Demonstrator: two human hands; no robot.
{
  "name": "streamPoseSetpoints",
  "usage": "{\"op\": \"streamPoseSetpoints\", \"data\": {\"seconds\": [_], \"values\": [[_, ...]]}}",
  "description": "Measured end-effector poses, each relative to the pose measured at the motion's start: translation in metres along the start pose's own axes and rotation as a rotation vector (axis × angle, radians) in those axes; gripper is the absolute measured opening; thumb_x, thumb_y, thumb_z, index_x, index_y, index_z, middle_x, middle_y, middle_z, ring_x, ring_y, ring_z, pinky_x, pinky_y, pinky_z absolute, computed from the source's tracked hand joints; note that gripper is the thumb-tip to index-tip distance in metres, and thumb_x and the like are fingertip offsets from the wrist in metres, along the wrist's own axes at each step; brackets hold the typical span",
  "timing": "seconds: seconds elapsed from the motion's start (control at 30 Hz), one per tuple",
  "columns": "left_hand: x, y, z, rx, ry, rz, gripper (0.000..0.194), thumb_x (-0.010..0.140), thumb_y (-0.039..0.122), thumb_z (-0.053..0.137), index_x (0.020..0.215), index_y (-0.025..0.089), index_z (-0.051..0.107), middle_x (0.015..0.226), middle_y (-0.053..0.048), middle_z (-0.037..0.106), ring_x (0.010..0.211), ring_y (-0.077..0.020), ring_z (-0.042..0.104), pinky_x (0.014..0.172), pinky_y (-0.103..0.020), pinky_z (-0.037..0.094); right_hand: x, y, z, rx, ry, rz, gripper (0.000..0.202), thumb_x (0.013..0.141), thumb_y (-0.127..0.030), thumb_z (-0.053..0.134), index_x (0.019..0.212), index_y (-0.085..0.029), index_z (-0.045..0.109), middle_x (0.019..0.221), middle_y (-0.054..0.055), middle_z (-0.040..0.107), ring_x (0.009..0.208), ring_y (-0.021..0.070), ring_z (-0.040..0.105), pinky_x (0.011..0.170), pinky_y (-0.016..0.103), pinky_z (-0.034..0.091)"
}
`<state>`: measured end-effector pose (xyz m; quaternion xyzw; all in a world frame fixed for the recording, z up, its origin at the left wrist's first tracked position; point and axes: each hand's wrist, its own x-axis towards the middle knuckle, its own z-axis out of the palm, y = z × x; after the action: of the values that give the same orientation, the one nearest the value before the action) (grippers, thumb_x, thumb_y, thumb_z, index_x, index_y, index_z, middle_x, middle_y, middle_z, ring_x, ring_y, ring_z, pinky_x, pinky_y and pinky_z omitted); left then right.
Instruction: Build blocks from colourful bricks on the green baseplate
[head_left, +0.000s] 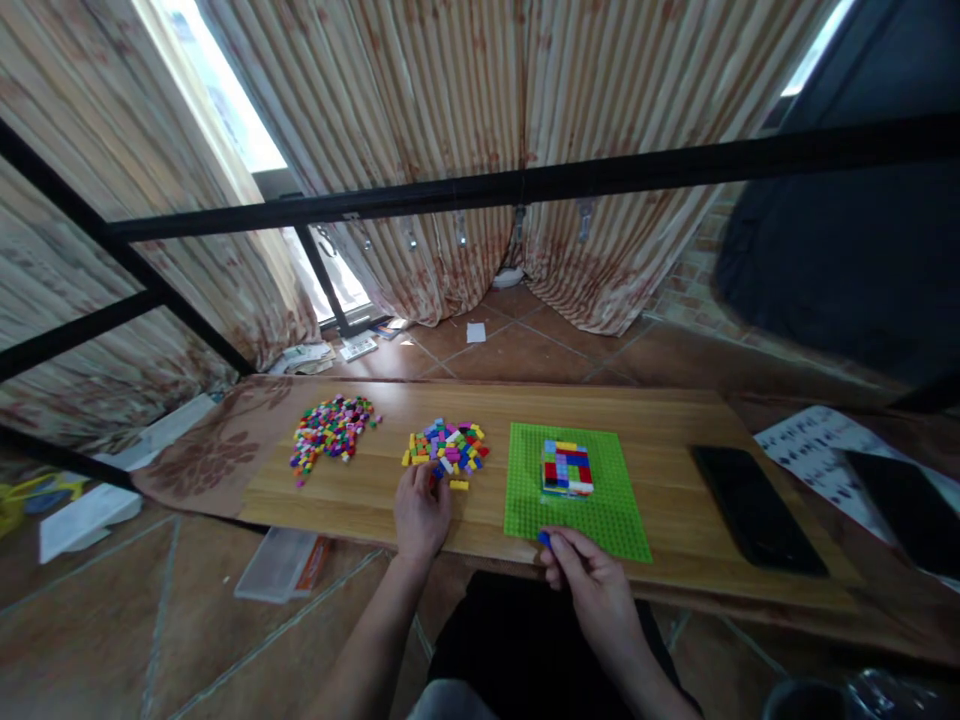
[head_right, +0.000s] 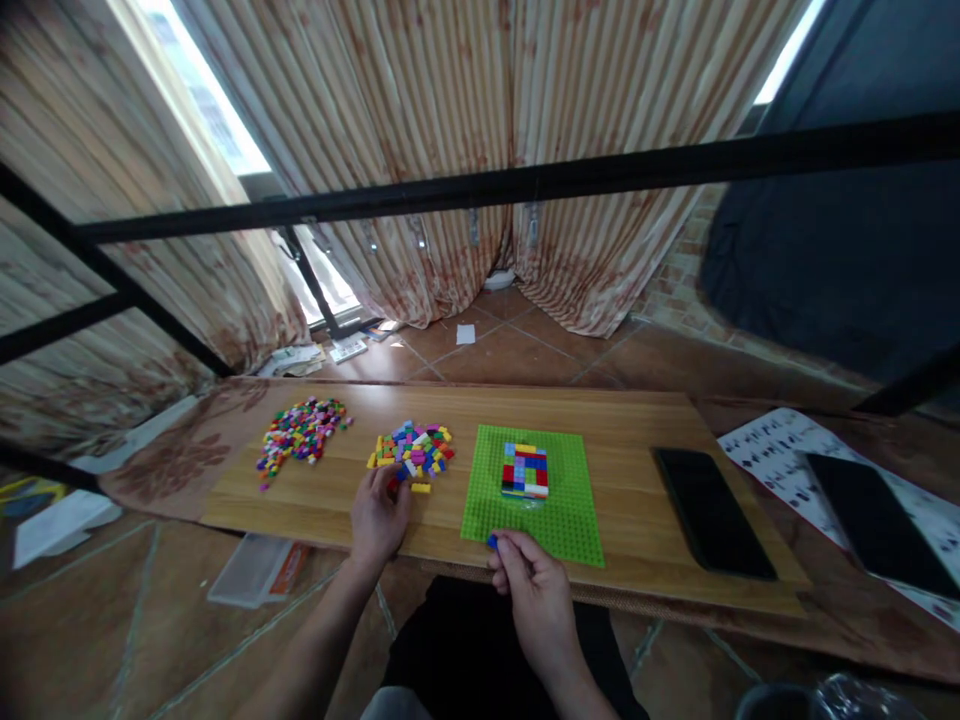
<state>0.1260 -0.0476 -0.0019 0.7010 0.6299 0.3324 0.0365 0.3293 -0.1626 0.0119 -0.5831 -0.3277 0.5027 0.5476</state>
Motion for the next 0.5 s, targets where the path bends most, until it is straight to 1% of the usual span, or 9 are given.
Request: {"op": "streamPoseSetpoints", "data": {"seconds": [0.13,0.2,0.3,0.37,0.5], "values": [[-0.002,-0.001,0.000,-0.015,0.004,-0.001,0.029,0.083,0.023,0.052,0.111,0.021,0.057,0.099,-0.007,0.064,0.097,-0.0232,0.058,0.084,-0.037,0.047,-0.001,0.001,0.007,0.013,-0.027,0.005,0.044,0.074,-0.054,0.064,0.096,-0.016,0.071,0.075,0.007,0.067,0.059,0.0139,0.057,0.055,0.027,0.049],[-0.002,-0.001,0.000,-0.021,0.007,-0.004,0.030,0.083,0.023,0.052,0.112,0.021,0.057,0.100,-0.007,0.064,0.097,-0.0231,0.058,0.085,-0.037,0.047,0.000,-0.001,0.011,0.011,-0.018,-0.005,0.043,0.073,-0.053,0.066,0.095,-0.017,0.072,0.075,0.006,0.068,0.060,0.0139,0.057,0.057,0.028,0.049],[-0.003,-0.001,-0.001,-0.037,0.000,0.002,0.029,0.083,0.022,0.052,0.111,0.022,0.058,0.100,-0.006,0.064,0.097,-0.0228,0.057,0.086,-0.037,0.046,0.002,-0.002,0.014,-0.004,-0.002,-0.021,0.042,0.067,-0.052,0.071,0.092,-0.018,0.073,0.068,0.004,0.067,0.057,0.0140,0.056,0.055,0.028,0.049],[-0.003,0.000,-0.003,-0.052,-0.001,0.012,0.028,0.084,0.023,0.051,0.111,0.022,0.058,0.102,-0.006,0.064,0.098,-0.0228,0.056,0.087,-0.037,0.046,0.002,-0.001,0.016,-0.019,-0.009,-0.033,0.043,0.065,-0.051,0.072,0.092,-0.017,0.073,0.065,0.003,0.066,0.055,0.0140,0.056,0.053,0.028,0.048],[-0.003,0.000,-0.005,-0.055,-0.011,0.025,0.025,0.083,0.022,0.052,0.106,0.023,0.061,0.102,-0.006,0.064,0.098,-0.0235,0.056,0.087,-0.037,0.046,-0.002,0.005,0.019,-0.117,-0.037,-0.056,0.039,0.074,-0.048,0.064,0.097,-0.016,0.071,0.071,0.005,0.068,0.058,0.0151,0.059,0.057,0.029,0.050]]}}
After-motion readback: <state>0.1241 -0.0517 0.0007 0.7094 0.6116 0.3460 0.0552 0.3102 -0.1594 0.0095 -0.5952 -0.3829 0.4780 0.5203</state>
